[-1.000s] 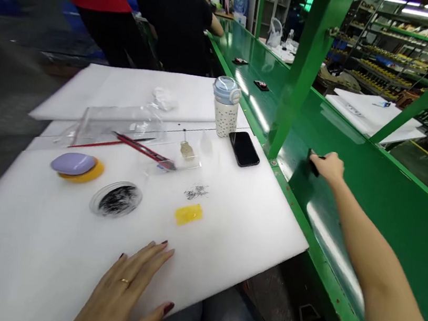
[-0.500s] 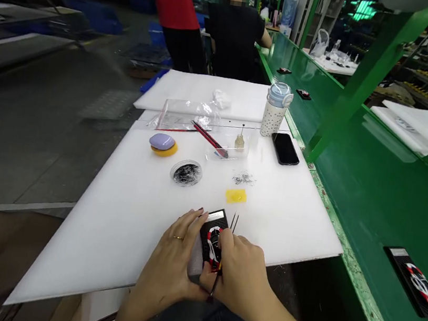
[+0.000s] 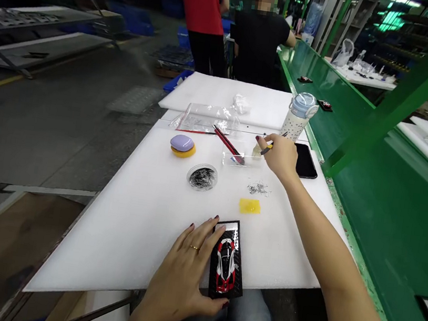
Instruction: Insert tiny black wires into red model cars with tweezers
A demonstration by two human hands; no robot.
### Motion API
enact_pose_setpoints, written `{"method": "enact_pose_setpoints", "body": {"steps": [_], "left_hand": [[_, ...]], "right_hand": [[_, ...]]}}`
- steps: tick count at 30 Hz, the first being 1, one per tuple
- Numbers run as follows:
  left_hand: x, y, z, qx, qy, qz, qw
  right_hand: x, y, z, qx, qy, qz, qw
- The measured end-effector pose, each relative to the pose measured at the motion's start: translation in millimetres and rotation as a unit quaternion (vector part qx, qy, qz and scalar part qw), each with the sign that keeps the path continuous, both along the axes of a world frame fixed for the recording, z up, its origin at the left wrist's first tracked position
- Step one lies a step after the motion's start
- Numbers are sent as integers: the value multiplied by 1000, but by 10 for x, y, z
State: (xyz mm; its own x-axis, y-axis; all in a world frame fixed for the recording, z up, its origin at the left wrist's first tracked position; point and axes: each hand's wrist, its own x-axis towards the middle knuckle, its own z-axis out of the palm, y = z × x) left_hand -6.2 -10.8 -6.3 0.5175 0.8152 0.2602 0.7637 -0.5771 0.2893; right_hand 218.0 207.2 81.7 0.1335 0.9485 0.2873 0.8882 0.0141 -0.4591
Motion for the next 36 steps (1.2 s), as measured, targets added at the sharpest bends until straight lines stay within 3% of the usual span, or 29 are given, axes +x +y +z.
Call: {"method": "enact_pose_setpoints", "body": {"steps": [5,8,10,13,16,19,22,27,32,36], "left_hand": [[-2,10,7,6,24,-1,1000],[-12,14,30,6,38,-13,999],[-14,18,43,2,41,-19,999],[-9,26,49,-4,50,-24,998],[-1,28,49,-14,59,-23,998],[3,23,55,-25,59,-21,998],[1,17,69,-27,53,-18,998],[-1,17,86,-35,46,-20,998],[-4,20,82,-42,38,-16,998],[-9,15,86,-46,38,-18,998]], "right_hand": [[-66,27,93,67,-46,-2,997],[10,-242,237,172,-23,52,983],[34,-561,252,248,43,97,963],[-25,-1173,53,259,259,109,924],[-163,-1713,-328,113,505,56,854],[-286,-1990,-635,48,596,-6,802],[-336,-2060,-737,63,600,-12,798],[-319,-2071,-731,68,578,-4,813],[-310,-2084,-760,61,596,-14,800],[-324,-2097,-785,57,588,-20,807]]}}
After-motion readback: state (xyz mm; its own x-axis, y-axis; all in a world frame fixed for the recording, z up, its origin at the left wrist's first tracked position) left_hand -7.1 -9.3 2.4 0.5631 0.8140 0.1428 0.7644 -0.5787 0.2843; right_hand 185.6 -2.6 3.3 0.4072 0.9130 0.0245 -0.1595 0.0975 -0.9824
